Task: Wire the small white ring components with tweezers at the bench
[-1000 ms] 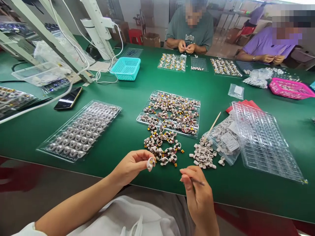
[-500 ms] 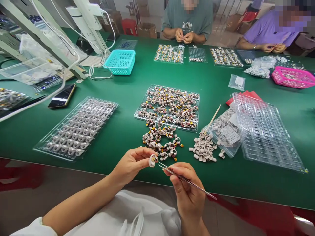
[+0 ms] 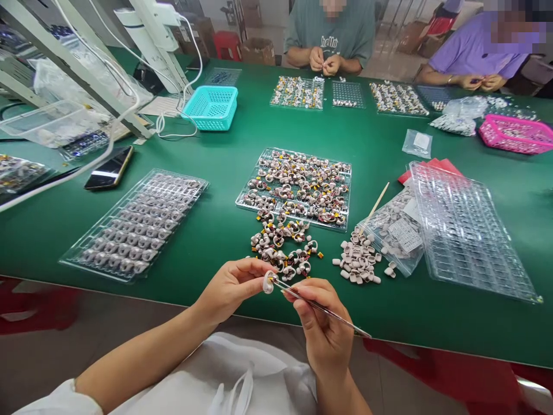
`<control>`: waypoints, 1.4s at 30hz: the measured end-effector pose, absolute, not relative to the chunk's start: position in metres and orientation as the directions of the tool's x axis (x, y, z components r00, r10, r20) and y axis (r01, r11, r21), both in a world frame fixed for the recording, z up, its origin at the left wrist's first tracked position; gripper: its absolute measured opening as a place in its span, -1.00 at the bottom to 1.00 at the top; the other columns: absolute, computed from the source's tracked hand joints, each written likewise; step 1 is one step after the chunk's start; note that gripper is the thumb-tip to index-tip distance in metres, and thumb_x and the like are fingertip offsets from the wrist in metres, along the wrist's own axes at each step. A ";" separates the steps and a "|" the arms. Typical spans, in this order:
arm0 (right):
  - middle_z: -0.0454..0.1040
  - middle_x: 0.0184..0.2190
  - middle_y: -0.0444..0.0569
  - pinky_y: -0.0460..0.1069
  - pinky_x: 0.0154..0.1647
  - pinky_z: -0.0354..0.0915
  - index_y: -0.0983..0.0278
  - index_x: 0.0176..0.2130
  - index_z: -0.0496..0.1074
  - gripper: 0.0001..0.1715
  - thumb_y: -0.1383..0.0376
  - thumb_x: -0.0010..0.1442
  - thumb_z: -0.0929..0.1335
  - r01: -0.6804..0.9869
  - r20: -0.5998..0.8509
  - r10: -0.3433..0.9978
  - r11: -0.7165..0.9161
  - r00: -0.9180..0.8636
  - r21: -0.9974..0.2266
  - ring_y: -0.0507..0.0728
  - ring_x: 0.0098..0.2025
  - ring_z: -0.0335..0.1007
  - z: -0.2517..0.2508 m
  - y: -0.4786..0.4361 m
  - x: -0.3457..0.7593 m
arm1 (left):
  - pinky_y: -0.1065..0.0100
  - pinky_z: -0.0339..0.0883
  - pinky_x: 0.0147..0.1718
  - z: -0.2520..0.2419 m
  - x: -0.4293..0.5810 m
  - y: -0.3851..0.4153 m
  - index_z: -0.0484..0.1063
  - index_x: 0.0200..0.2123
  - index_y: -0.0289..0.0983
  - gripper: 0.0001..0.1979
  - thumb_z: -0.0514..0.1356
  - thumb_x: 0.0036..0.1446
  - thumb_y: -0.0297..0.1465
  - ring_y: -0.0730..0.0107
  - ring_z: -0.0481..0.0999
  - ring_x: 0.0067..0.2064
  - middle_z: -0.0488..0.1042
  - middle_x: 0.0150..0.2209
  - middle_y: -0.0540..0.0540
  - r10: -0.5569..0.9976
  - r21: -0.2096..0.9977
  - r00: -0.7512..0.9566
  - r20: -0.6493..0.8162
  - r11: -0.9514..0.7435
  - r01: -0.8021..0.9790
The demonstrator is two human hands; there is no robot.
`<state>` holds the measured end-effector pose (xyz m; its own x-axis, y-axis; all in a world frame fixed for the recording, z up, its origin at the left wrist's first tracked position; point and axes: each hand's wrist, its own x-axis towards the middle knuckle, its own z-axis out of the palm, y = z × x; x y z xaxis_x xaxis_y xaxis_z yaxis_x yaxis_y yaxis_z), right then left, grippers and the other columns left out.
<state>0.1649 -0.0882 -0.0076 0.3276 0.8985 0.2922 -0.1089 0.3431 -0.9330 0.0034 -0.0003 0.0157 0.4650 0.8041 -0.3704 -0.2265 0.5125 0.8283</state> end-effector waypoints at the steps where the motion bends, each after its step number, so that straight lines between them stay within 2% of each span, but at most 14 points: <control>1: 0.50 -0.17 0.01 0.06 -0.19 0.57 0.19 -0.06 0.52 -0.67 0.51 0.27 0.33 -0.116 0.291 0.901 0.343 0.322 -0.932 0.15 -0.13 0.52 -0.008 -0.088 0.165 | 0.47 0.44 -0.33 0.015 0.004 0.000 0.62 -0.37 -0.33 -0.73 0.50 -0.15 -0.33 0.51 0.52 -0.43 0.60 -0.46 -0.03 0.804 0.824 0.469 -0.365 0.513 -0.239; 6: 0.49 -0.18 -0.01 0.04 -0.24 0.56 0.20 -0.09 0.52 -0.73 0.47 0.28 0.34 -0.215 0.240 0.919 0.314 0.313 -0.925 0.12 -0.22 0.55 -0.010 -0.084 0.165 | 0.48 0.44 -0.34 0.015 0.005 0.000 0.63 -0.38 -0.33 -0.75 0.51 -0.16 -0.35 0.52 0.52 -0.43 0.61 -0.47 -0.02 0.800 0.811 0.483 -0.355 0.521 -0.266; 12: 0.48 -0.23 -0.06 -0.03 -0.32 0.54 0.18 -0.16 0.55 -0.86 0.36 0.28 0.38 -0.366 0.108 0.947 0.220 0.303 -0.904 0.05 -0.32 0.56 -0.017 -0.076 0.167 | 0.47 0.41 -0.34 0.014 0.003 0.000 0.62 -0.39 -0.34 -0.75 0.50 -0.15 -0.33 0.50 0.51 -0.41 0.60 -0.45 -0.04 0.790 0.824 0.493 -0.365 0.521 -0.224; 15: 0.48 -0.26 -0.09 -0.06 -0.36 0.51 0.18 -0.19 0.55 -0.91 0.32 0.27 0.40 -0.430 0.058 0.964 0.170 0.261 -0.887 0.03 -0.38 0.56 -0.019 -0.072 0.170 | 0.47 0.39 -0.36 0.012 0.001 0.000 0.61 -0.40 -0.34 -0.77 0.48 -0.12 -0.33 0.49 0.49 -0.41 0.59 -0.45 -0.05 0.776 0.835 0.515 -0.364 0.517 -0.188; 18: 0.47 -0.27 -0.10 -0.06 -0.35 0.51 0.19 -0.19 0.54 -0.90 0.33 0.29 0.39 -0.450 0.066 0.981 0.144 0.183 -0.881 0.02 -0.39 0.54 -0.016 -0.069 0.176 | 0.48 0.35 -0.39 0.012 -0.002 0.001 0.61 -0.39 -0.34 -0.79 0.47 -0.10 -0.35 0.50 0.48 -0.42 0.58 -0.45 -0.04 0.757 0.838 0.533 -0.378 0.525 -0.151; 21: 0.46 -0.26 -0.07 -0.03 -0.30 0.51 0.19 -0.15 0.53 -0.83 0.39 0.31 0.34 -0.379 0.125 0.988 0.150 0.089 -0.913 0.05 -0.34 0.55 -0.009 -0.069 0.184 | 0.49 0.33 -0.39 0.014 -0.004 0.002 0.60 -0.39 -0.35 -0.81 0.45 -0.08 -0.37 0.50 0.47 -0.43 0.56 -0.47 -0.04 0.717 0.833 0.572 -0.398 0.544 -0.102; 26: 0.48 -0.23 -0.04 0.02 -0.22 0.49 0.18 -0.09 0.49 -0.71 0.50 0.29 0.32 -0.105 0.252 0.960 0.240 -0.126 -0.965 0.10 -0.24 0.54 0.008 -0.069 0.201 | 0.49 0.31 -0.38 0.015 -0.006 0.003 0.58 -0.39 -0.36 -0.83 0.43 -0.03 -0.38 0.51 0.47 -0.43 0.55 -0.47 -0.04 0.653 0.831 0.638 -0.408 0.555 -0.036; 32: 0.50 -0.21 0.00 -0.06 -0.20 0.39 0.23 -0.04 0.42 -0.68 0.54 0.29 0.29 0.161 0.346 0.874 0.417 -0.341 -0.894 0.05 -0.19 0.46 0.029 -0.066 0.209 | 0.47 0.28 -0.38 0.014 -0.006 0.001 0.54 -0.39 -0.37 -0.81 0.40 0.00 -0.36 0.49 0.44 -0.41 0.53 -0.46 -0.05 0.631 0.848 0.653 -0.418 0.529 0.031; 37: 0.51 -0.20 0.05 -0.07 -0.23 0.40 0.25 -0.04 0.41 -0.70 0.52 0.29 0.27 0.279 0.389 0.842 0.502 -0.375 -0.819 0.06 -0.19 0.45 0.035 -0.070 0.203 | 0.45 0.30 -0.35 0.014 -0.003 0.000 0.53 -0.39 -0.36 -0.81 0.38 0.01 -0.33 0.46 0.44 -0.39 0.52 -0.44 -0.04 0.656 0.871 0.641 -0.398 0.490 0.039; 42: 0.55 -0.20 0.02 -0.02 -0.19 0.44 0.17 -0.04 0.45 -0.72 0.44 0.29 0.31 0.347 0.367 0.879 0.461 -0.304 -0.817 0.11 -0.18 0.51 0.029 -0.082 0.196 | 0.43 0.32 -0.35 0.013 0.003 0.002 0.52 -0.42 -0.33 -0.82 0.36 0.01 -0.32 0.42 0.43 -0.39 0.51 -0.46 -0.03 0.704 0.902 0.598 -0.384 0.424 0.080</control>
